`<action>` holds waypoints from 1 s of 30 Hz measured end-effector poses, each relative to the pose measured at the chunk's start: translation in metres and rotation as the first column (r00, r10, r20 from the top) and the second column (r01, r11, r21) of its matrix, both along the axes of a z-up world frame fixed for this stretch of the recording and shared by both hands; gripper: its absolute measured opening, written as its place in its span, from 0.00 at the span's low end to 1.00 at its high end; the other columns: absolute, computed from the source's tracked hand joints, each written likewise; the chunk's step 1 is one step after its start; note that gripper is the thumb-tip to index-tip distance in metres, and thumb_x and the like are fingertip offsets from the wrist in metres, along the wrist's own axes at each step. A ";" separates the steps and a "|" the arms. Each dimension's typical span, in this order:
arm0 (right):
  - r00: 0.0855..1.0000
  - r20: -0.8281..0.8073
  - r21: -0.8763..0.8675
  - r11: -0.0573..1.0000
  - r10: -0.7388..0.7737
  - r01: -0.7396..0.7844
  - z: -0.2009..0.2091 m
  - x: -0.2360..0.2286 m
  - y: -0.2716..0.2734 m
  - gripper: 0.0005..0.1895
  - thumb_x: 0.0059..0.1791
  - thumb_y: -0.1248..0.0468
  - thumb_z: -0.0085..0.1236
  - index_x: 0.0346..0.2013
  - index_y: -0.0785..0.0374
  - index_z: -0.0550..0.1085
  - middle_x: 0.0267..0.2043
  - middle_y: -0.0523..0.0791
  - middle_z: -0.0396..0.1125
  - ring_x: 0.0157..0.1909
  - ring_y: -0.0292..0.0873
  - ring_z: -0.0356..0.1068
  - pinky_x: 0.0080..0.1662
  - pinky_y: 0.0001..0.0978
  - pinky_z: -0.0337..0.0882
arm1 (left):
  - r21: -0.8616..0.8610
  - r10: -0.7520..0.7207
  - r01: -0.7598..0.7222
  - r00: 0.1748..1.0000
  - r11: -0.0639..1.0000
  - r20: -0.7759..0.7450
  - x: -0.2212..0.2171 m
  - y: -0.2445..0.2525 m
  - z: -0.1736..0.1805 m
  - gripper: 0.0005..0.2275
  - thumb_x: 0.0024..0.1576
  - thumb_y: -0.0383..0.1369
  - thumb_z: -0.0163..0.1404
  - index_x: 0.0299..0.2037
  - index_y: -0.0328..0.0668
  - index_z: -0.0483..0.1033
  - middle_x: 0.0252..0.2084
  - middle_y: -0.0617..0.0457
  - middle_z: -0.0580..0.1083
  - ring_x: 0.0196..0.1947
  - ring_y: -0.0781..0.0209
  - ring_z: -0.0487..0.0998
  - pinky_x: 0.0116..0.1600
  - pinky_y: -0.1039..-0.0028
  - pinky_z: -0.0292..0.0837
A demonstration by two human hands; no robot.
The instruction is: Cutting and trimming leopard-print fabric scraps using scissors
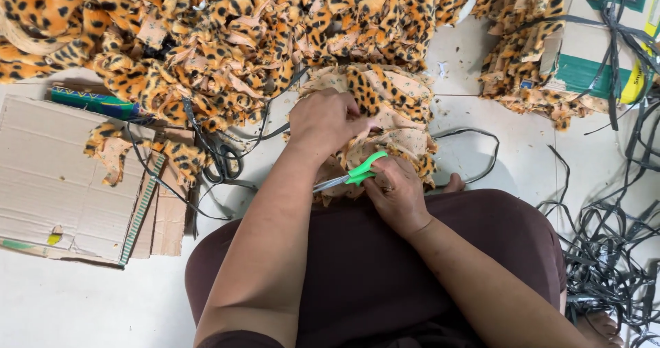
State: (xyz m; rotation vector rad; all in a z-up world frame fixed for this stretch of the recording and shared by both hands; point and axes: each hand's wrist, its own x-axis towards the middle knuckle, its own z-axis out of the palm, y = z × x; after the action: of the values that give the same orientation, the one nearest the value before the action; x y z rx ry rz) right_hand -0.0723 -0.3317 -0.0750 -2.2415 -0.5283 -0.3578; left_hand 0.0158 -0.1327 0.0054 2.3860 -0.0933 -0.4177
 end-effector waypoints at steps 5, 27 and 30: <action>1.000 0.002 0.029 0.999 0.030 -0.030 -0.007 0.001 -0.005 0.14 0.43 0.68 0.71 0.42 0.56 0.80 0.37 0.45 0.75 0.43 0.53 0.76 0.47 0.44 0.75 | -0.138 0.068 -0.070 0.998 0.988 -0.014 0.006 0.005 -0.021 0.15 0.59 0.49 0.48 0.42 0.51 0.82 0.30 0.53 0.79 0.39 0.46 0.83 0.43 0.58 0.76; 0.989 -0.021 0.016 0.989 0.148 -0.147 -0.007 -0.003 -0.006 0.13 0.43 0.69 0.69 0.41 0.58 0.78 0.37 0.48 0.76 0.42 0.55 0.76 0.46 0.47 0.73 | -0.840 0.318 -0.196 0.948 0.506 -0.029 0.019 -0.002 -0.064 0.27 0.65 0.23 0.48 0.73 0.40 0.52 0.53 0.32 0.78 0.40 0.55 0.77 0.45 0.71 0.70; 0.991 -0.069 0.011 0.993 0.117 -0.117 -0.023 -0.007 -0.013 0.14 0.42 0.67 0.70 0.41 0.55 0.79 0.35 0.44 0.76 0.41 0.52 0.76 0.47 0.43 0.73 | -0.399 0.334 -0.253 0.931 0.881 0.146 0.018 0.011 -0.057 0.19 0.68 0.37 0.46 0.69 0.54 0.64 0.52 0.46 0.80 0.56 0.48 0.76 0.60 0.55 0.56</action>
State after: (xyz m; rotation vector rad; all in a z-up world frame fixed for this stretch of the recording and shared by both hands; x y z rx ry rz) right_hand -0.0788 -0.3450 -0.0984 -2.1963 -0.6173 -0.2206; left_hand 0.0337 -0.1218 -0.0520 2.0114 0.0901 0.0053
